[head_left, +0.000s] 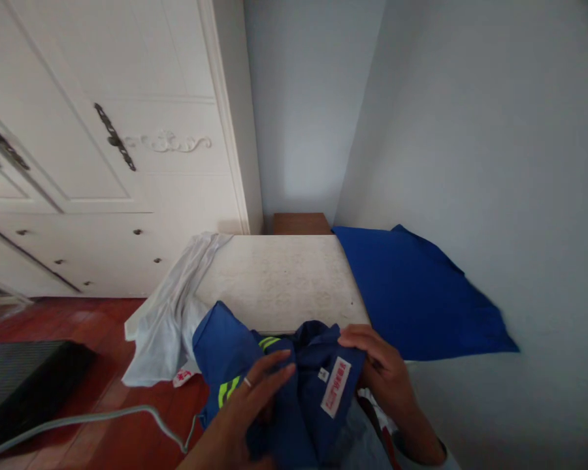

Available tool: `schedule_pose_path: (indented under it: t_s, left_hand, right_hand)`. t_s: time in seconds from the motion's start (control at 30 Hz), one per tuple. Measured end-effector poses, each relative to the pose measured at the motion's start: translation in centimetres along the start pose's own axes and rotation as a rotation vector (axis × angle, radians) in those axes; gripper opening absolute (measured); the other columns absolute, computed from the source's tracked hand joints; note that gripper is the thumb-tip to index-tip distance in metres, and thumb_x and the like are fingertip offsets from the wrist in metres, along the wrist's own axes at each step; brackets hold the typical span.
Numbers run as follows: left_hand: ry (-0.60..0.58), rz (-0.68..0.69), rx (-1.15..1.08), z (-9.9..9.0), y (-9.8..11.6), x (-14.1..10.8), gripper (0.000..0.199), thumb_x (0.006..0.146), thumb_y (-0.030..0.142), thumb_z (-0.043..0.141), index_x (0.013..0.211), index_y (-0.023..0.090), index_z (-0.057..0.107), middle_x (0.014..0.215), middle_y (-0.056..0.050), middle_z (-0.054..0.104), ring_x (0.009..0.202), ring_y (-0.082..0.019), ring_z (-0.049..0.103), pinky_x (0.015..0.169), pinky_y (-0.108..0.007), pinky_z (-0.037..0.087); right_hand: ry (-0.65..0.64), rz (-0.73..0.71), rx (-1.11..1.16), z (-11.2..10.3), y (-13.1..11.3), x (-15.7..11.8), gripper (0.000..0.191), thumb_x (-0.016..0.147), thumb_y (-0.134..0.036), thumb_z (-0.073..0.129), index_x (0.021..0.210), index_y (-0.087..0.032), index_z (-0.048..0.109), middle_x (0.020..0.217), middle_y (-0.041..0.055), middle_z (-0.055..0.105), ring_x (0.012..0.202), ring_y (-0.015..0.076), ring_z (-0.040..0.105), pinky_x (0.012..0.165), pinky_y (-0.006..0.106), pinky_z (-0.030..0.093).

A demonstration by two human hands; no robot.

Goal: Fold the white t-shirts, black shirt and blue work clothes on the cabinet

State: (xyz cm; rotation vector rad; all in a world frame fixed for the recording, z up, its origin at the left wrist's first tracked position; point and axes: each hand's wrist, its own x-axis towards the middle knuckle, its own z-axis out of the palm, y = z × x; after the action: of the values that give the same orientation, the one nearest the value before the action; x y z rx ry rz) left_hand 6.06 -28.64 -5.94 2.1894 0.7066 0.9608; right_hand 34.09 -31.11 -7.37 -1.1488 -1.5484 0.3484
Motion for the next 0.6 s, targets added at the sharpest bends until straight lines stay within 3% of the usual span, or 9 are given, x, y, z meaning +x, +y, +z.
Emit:
schedule_pose_path:
  t_s: [0.1,0.23,0.33,0.43,0.5,0.6]
  left_hand:
    - [-0.157,0.075,0.073,-0.9,1.2,-0.3,0.064,0.091,0.035,0.065,0.150,0.043,0.042,0.144,-0.005,0.058,0.082,-0.016,0.070,0.064,-0.024,0.059]
    - [-0.131,0.222,0.258,-0.6,1.9,1.2,0.056,0.093,0.038,0.066,0.145,0.035,0.048,0.124,-0.005,0.070,0.098,-0.019,0.072,0.082,-0.026,0.059]
    - [-0.186,0.256,0.338,0.0,2.3,2.3,0.038,0.093,0.042,0.067,0.127,0.028,0.063,0.095,-0.002,0.075,0.084,-0.018,0.071,0.077,-0.026,0.058]
    - [-0.253,0.262,0.316,-0.2,3.2,2.6,0.025,0.093,0.047,0.064,0.105,0.027,0.071,0.075,0.001,0.070,0.070,-0.016,0.067,0.070,-0.026,0.056]
    - [-0.252,0.264,0.238,-0.9,3.6,2.7,0.025,0.095,0.047,0.062,0.108,0.027,0.071,0.076,0.000,0.070,0.072,-0.015,0.067,0.070,-0.025,0.056]
    - [-0.149,0.251,0.081,-1.9,3.7,3.4,0.034,0.096,0.040,0.063,0.128,0.030,0.062,0.099,-0.002,0.074,0.082,-0.014,0.070,0.075,-0.022,0.057]
  right_hand:
    - [0.051,-0.057,0.009,-0.3,-1.2,2.0,0.015,0.093,-0.023,0.064,0.096,-0.029,0.078,0.096,0.0056,0.075,0.097,0.0223,0.070,0.084,0.035,0.058]
    - [0.004,-0.178,0.039,0.4,-2.5,3.6,0.025,0.091,-0.014,0.064,0.100,-0.032,0.078,0.097,0.0036,0.074,0.100,0.0216,0.067,0.090,0.038,0.055]
    - [0.045,-0.188,0.012,0.9,-3.0,3.6,0.031,0.088,-0.008,0.064,0.099,-0.033,0.079,0.108,0.0048,0.069,0.102,0.0208,0.065,0.085,0.036,0.054]
    - [0.155,-0.147,-0.036,0.9,-3.2,3.2,0.032,0.086,-0.007,0.066,0.096,-0.034,0.081,0.095,0.0034,0.061,0.087,0.0167,0.062,0.071,0.029,0.051]
    - [0.184,-0.113,-0.009,0.8,-3.2,3.1,0.031,0.087,-0.009,0.067,0.096,-0.035,0.081,0.084,0.0015,0.056,0.077,0.0147,0.058,0.064,0.027,0.048]
    - [0.178,-0.046,0.171,0.8,-3.7,3.2,0.023,0.087,-0.016,0.072,0.091,-0.036,0.082,0.082,0.0016,0.056,0.074,0.0144,0.058,0.060,0.026,0.045]
